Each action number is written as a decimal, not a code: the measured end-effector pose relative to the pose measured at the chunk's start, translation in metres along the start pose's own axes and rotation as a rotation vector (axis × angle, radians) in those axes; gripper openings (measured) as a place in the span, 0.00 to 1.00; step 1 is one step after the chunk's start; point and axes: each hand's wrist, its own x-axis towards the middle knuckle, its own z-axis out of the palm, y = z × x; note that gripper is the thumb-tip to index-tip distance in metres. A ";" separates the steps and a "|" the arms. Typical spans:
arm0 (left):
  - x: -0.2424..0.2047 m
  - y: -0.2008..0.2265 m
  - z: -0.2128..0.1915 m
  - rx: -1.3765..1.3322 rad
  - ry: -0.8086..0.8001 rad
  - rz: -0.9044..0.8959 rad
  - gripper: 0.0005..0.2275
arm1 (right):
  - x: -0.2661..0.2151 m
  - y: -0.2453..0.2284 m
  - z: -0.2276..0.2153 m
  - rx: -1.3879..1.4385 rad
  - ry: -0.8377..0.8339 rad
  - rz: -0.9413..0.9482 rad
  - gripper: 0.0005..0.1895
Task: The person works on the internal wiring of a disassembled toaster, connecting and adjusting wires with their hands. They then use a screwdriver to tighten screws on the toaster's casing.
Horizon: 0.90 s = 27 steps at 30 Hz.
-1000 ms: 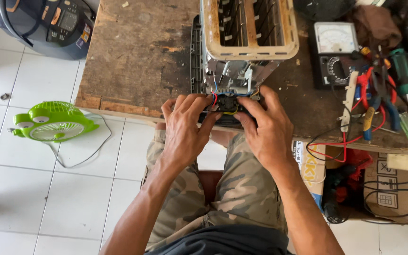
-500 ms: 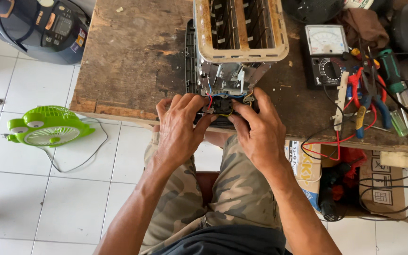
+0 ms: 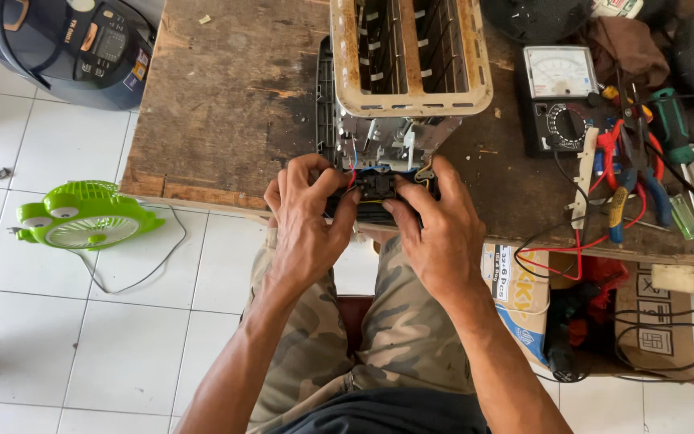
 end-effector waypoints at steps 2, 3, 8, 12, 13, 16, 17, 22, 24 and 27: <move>0.000 0.001 0.001 0.011 -0.007 -0.009 0.07 | 0.001 0.001 0.000 -0.007 0.004 0.003 0.12; 0.000 0.001 0.002 0.020 -0.015 -0.020 0.07 | 0.001 0.002 0.000 -0.016 0.005 0.005 0.12; -0.004 -0.004 0.001 -0.003 -0.034 -0.024 0.09 | 0.001 -0.001 -0.012 0.062 -0.085 0.006 0.20; -0.003 -0.001 0.003 0.006 -0.016 0.055 0.11 | 0.004 -0.002 -0.028 0.147 -0.273 -0.010 0.39; -0.005 0.000 0.002 0.007 -0.013 0.058 0.11 | 0.002 0.002 -0.024 0.147 -0.270 -0.013 0.39; -0.006 0.003 0.000 0.045 -0.002 0.096 0.12 | 0.001 0.013 -0.022 0.112 -0.268 -0.023 0.39; -0.006 0.003 -0.001 0.034 0.001 0.113 0.12 | 0.001 0.013 -0.025 0.147 -0.258 -0.032 0.38; 0.005 0.011 -0.017 -0.053 0.003 0.111 0.10 | 0.006 0.025 -0.022 0.267 -0.112 -0.123 0.38; 0.010 0.010 -0.023 -0.082 -0.019 0.145 0.12 | 0.011 0.023 -0.024 0.371 -0.059 -0.119 0.38; 0.026 0.024 -0.041 -0.168 -0.011 0.171 0.12 | 0.023 0.027 -0.023 0.476 -0.016 -0.066 0.40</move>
